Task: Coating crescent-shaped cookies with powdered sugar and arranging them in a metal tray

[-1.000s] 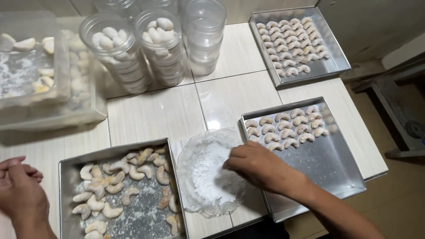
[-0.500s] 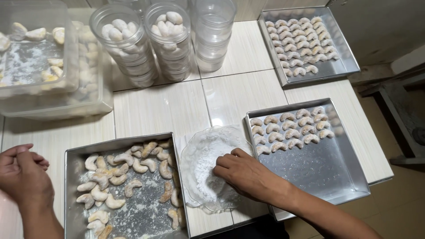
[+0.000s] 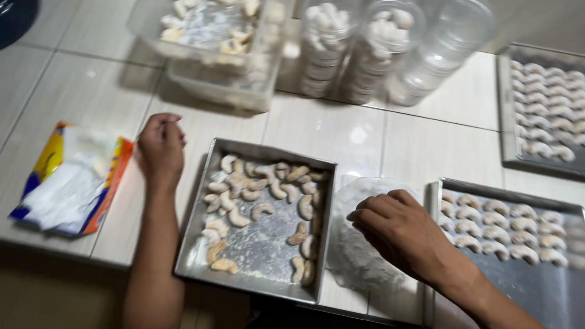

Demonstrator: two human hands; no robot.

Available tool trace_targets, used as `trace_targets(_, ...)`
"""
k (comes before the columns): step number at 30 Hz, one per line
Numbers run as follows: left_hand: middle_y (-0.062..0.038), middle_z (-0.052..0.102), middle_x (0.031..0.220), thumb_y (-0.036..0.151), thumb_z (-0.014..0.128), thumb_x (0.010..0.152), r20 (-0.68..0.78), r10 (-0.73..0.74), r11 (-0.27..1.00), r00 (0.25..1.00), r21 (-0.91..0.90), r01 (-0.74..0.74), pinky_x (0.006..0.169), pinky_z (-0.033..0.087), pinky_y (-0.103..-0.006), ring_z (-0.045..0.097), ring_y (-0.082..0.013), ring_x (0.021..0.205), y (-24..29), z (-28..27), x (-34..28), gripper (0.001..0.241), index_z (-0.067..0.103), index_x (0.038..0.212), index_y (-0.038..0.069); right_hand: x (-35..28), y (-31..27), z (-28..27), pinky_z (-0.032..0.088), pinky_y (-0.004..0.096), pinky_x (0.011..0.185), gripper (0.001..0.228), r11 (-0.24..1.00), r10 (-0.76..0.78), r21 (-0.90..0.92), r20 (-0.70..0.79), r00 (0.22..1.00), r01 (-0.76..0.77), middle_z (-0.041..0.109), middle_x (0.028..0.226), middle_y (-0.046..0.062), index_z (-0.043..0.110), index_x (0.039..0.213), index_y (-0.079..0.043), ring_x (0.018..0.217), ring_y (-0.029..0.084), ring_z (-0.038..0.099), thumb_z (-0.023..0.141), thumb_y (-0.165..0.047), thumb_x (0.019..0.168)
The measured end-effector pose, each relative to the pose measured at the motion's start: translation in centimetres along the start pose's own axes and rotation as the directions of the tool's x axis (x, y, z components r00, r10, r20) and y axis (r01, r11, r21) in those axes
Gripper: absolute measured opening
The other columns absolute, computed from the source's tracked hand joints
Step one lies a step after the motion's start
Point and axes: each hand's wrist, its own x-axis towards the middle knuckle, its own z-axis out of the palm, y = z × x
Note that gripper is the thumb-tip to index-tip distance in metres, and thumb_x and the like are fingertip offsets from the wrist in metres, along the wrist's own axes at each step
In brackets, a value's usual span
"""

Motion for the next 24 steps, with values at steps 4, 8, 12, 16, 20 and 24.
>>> trace_targets(4, 0.000, 0.061, 0.071, 0.012, 0.049, 0.098, 0.034, 0.029, 0.995, 0.999, -0.101, -0.026, 0.059, 0.047, -0.0237, 0.059, -0.0094, 0.063, -0.7, 0.3, 0.6, 0.020, 0.069, 0.103, 0.012, 3.9, -1.5, -0.4, 0.042, 0.038, 0.076, 0.011, 1.000, -0.003, -0.002, -0.008, 1.000, 0.003, 0.068, 0.094, -0.001, 0.066, 0.103, -0.015, 0.082, 0.024, 0.063, 0.056, -0.020, 0.101)
trace_targets(8, -0.002, 0.061, 0.066, 0.019, 0.056, 0.102, -0.019, 0.069, 0.995, 0.997, -0.071, -0.070, 0.059, 0.050, -0.0229, 0.063, -0.0104, 0.061, -0.8, 0.3, 0.5, 0.016, 0.071, 0.103, 0.014, 7.6, -2.0, 3.4, 0.044, 0.034, 0.079, 0.015, 0.988, -0.068, -0.142, -0.048, 0.997, 0.060, 0.055, 0.078, -0.005, 0.059, 0.085, -0.021, 0.079, 0.017, 0.060, 0.058, -0.026, 0.099)
trace_targets(12, -0.004, 0.059, 0.061, 0.015, 0.057, 0.101, -0.016, 0.136, 0.978, 0.991, -0.157, -0.137, 0.053, 0.049, -0.0261, 0.060, -0.0128, 0.055, -2.8, 1.1, 1.4, 0.015, 0.070, 0.097, 0.009, 10.7, -2.5, 6.2, 0.041, 0.037, 0.078, 0.011, 0.952, -0.060, -0.301, -0.021, 0.998, 0.051, 0.059, 0.080, -0.001, 0.061, 0.088, -0.019, 0.083, 0.021, 0.057, 0.061, -0.027, 0.095)
trace_targets(16, -0.004, 0.057, 0.058, 0.012, 0.058, 0.100, -0.057, 0.166, 0.964, 0.984, -0.201, -0.174, 0.050, 0.048, -0.0259, 0.059, -0.0131, 0.052, -2.6, 1.4, 1.2, 0.015, 0.070, 0.093, 0.007, 12.6, -3.1, 8.6, 0.039, 0.038, 0.079, 0.014, 0.888, -0.037, -0.460, -0.002, 0.999, 0.032, 0.062, 0.082, 0.003, 0.061, 0.098, -0.016, 0.087, 0.023, 0.057, 0.066, -0.028, 0.092)
trace_targets(20, -0.004, 0.059, 0.059, 0.014, 0.059, 0.099, -0.059, 0.171, 0.964, 0.983, -0.198, -0.180, 0.049, 0.049, -0.0259, 0.059, -0.0125, 0.052, -2.3, 1.3, 1.3, 0.015, 0.070, 0.091, 0.008, 13.0, -3.9, 9.0, 0.039, 0.038, 0.083, 0.024, 0.851, 0.006, -0.525, 0.053, 0.999, 0.023, 0.066, 0.083, 0.003, 0.058, 0.100, -0.016, 0.089, 0.022, 0.059, 0.070, -0.033, 0.090)
trace_targets(24, -0.005, 0.058, 0.059, 0.015, 0.058, 0.099, -0.039, 0.170, 0.963, 0.985, -0.206, -0.174, 0.049, 0.048, -0.0269, 0.059, -0.0135, 0.052, -1.9, 1.1, 1.2, 0.016, 0.069, 0.091, 0.008, 13.2, -3.9, 9.8, 0.036, 0.038, 0.085, 0.016, 0.851, -0.007, -0.524, 0.018, 1.000, 0.016, 0.067, 0.079, 0.004, 0.056, 0.096, -0.017, 0.090, 0.023, 0.054, 0.069, -0.023, 0.089)
